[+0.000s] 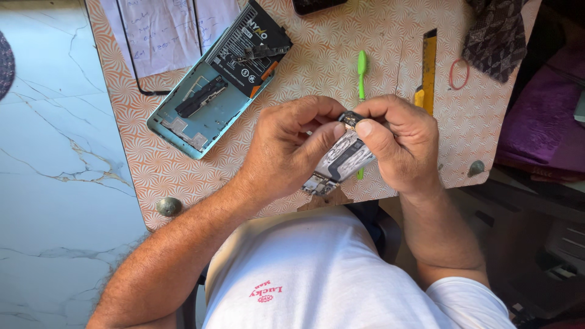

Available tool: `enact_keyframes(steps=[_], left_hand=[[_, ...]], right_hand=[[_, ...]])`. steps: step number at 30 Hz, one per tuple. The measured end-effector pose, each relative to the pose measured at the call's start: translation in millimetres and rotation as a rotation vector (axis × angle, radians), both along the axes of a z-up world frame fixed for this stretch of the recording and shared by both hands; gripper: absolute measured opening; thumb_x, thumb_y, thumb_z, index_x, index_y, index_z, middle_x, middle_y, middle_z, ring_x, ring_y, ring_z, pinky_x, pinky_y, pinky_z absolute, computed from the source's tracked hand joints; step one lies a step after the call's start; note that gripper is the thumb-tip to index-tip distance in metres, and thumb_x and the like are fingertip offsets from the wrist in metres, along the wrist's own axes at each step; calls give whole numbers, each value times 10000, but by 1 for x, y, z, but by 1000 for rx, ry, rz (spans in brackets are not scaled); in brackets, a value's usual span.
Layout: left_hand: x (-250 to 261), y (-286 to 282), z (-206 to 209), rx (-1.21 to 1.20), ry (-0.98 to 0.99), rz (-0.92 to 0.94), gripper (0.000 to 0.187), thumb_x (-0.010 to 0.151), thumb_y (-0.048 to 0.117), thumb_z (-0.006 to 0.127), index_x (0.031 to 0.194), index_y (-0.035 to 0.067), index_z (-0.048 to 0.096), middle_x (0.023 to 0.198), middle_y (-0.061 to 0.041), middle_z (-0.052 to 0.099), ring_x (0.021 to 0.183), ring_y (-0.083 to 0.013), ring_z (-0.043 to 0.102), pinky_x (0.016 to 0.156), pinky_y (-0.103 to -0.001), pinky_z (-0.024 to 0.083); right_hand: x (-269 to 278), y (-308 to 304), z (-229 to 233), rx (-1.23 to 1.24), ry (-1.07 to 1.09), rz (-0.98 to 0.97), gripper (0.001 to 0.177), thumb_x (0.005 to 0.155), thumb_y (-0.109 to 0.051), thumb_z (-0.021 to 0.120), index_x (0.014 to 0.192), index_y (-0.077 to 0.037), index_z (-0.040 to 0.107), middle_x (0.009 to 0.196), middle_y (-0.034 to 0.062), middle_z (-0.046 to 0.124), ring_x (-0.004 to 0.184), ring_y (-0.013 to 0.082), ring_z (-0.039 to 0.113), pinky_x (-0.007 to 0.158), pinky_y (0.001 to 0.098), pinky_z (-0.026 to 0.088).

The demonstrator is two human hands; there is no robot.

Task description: The person repairs a disassembled smartphone by connecting internal ribbon cables to the motherboard. They use a red-handled screwdriver to pry open the connector latches and carefully align the cables before pressing them into place. The person handles the phone chassis and various internal components throughout the process.

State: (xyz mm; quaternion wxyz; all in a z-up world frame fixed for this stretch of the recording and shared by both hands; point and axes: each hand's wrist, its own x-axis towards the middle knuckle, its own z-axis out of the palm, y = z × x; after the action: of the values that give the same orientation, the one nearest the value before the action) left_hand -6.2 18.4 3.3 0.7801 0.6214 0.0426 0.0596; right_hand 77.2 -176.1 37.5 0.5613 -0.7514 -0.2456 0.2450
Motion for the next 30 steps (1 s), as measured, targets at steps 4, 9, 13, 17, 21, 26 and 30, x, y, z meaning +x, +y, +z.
enact_keyframes(steps=[4, 9, 13, 17, 21, 26, 30], left_hand=[[2, -6, -6, -220, 123, -44, 176, 1001, 83, 701, 1154, -4, 696, 1012, -67, 769, 929, -102, 737, 833, -254, 636], [1, 1, 3, -173, 67, -81, 207, 1008, 110, 739, 1177, -2, 696, 1052, -94, 753, 966, -113, 730, 872, -270, 638], [-21, 15, 24, 445, -182, 279, 298, 1049, 126, 773, 1277, 3, 626, 1253, -124, 658, 1092, -163, 645, 928, -276, 562], [-56, -5, 33, 196, -25, 499, 326, 979, 8, 673, 1298, -10, 608, 1218, -106, 544, 960, -190, 564, 821, -303, 528], [-63, -45, 11, -286, -44, 461, 525, 1058, -41, 590, 1555, 34, 437, 1404, -102, 516, 1103, -176, 583, 1015, -322, 503], [-56, -68, -4, -285, -208, 366, 629, 1097, -46, 617, 1624, 77, 297, 1622, -46, 404, 1379, -167, 547, 1230, -336, 441], [-45, -60, -2, -163, -156, 283, 488, 1111, -57, 678, 1539, 21, 457, 1450, -71, 571, 1269, -135, 570, 1145, -285, 484]], right_hand=[[3, -4, 4, 17, 165, 22, 236, 1018, -76, 654, 1195, 80, 640, 1000, 71, 707, 846, 56, 652, 759, 212, 555], [3, -15, 0, 143, 385, -62, 247, 995, -10, 649, 1221, 87, 621, 1060, 97, 706, 913, 99, 668, 867, 252, 568], [7, -30, 5, 436, 554, -263, 249, 982, 14, 630, 1226, 48, 598, 1061, 113, 698, 939, 147, 685, 931, 297, 570], [0, -38, -2, 685, 573, -353, 266, 993, 26, 652, 1250, 19, 586, 1073, 108, 689, 966, 165, 677, 949, 308, 547], [-19, -19, -10, 816, 618, -385, 335, 972, 6, 685, 1288, -32, 580, 1138, 96, 683, 1089, 187, 669, 1041, 354, 532], [-43, 2, -19, 815, 629, -331, 346, 1002, -63, 716, 1307, -35, 555, 1252, 106, 673, 1180, 218, 649, 1067, 442, 523], [-59, 6, -27, 798, 604, -309, 397, 1007, -46, 732, 1339, -53, 514, 1259, 86, 647, 1165, 181, 628, 1075, 379, 483]])
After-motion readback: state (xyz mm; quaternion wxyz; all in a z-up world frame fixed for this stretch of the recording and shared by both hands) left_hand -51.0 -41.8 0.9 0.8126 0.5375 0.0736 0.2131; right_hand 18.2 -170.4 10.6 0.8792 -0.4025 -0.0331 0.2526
